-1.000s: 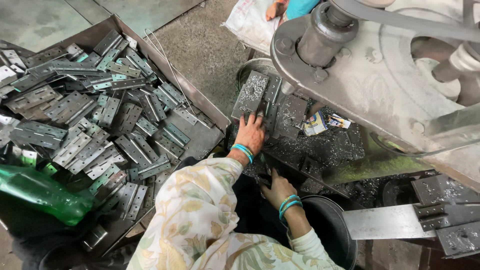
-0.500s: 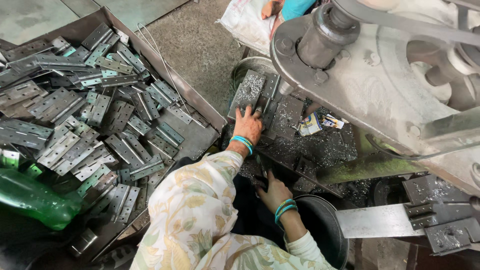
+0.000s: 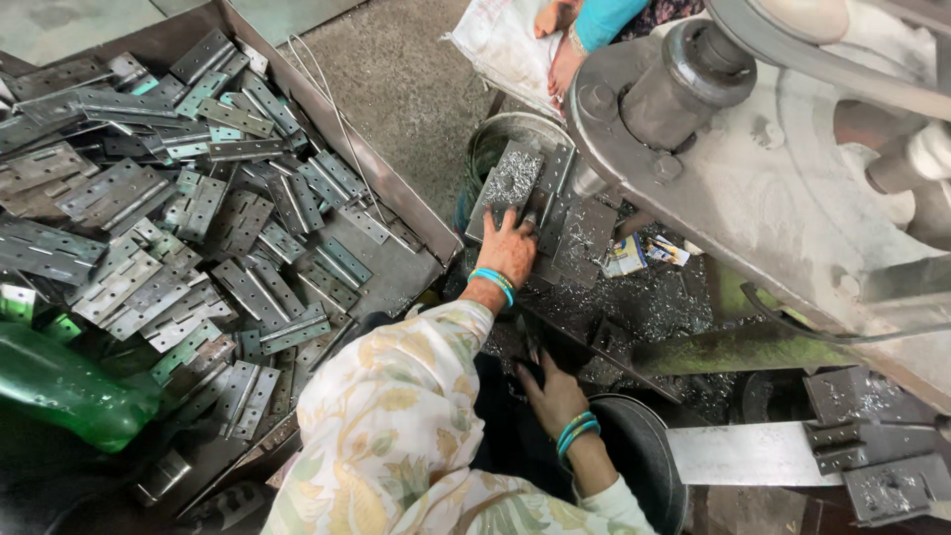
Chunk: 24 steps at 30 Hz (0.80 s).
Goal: The person places metal brackets one by one onto a machine press to punch holes in them.
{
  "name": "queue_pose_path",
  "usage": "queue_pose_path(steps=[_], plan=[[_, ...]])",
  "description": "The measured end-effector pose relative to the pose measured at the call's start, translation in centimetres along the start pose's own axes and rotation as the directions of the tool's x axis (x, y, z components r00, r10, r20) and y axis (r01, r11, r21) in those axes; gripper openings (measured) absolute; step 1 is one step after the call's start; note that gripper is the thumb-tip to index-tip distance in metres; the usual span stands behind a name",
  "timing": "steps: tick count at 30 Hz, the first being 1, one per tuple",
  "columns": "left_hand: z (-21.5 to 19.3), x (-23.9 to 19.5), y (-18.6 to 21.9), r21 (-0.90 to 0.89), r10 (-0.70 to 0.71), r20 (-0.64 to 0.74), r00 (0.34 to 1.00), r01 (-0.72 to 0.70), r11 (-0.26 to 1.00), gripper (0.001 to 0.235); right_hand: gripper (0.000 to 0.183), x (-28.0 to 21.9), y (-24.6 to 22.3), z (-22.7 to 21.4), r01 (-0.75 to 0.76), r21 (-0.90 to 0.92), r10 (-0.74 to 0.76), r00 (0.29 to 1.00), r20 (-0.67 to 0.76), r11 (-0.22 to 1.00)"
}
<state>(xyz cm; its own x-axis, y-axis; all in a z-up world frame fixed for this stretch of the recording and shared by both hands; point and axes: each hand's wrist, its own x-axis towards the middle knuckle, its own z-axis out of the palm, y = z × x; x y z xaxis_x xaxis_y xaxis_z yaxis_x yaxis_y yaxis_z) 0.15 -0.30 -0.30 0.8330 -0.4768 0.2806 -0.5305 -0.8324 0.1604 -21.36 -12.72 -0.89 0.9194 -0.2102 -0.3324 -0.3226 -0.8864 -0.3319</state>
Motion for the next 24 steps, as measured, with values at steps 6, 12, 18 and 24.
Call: queue_pose_path(steps=[6, 12, 18, 24], plan=[[0.6, 1.6, 0.0, -0.002, 0.001, -0.044, 0.999, -0.001, 1.000, 0.032, 0.083, 0.0, 2.4, 7.1, 0.109, 0.011, -0.105, 0.976, -0.191, 0.994], [0.1, 1.3, 0.0, 0.050, -0.015, -0.049, 0.999, 0.017, 0.999, 0.033, 0.076, 0.2, 1.0, 5.0, -0.080, 0.035, 0.080, 0.997, 0.003, 0.996], [1.5, 3.3, -0.3, 0.027, -0.045, -0.099, 0.994, 0.048, 0.998, 0.034, 0.071, 0.5, -0.9, -1.3, -0.043, -0.040, 0.045, 0.998, 0.049, 0.998], [1.0, 3.7, -0.3, 0.018, -0.028, -0.092, 0.995, 0.030, 0.999, 0.035, 0.081, 0.9, 3.5, 8.6, 0.008, 0.043, -0.004, 0.996, -0.094, 0.999]])
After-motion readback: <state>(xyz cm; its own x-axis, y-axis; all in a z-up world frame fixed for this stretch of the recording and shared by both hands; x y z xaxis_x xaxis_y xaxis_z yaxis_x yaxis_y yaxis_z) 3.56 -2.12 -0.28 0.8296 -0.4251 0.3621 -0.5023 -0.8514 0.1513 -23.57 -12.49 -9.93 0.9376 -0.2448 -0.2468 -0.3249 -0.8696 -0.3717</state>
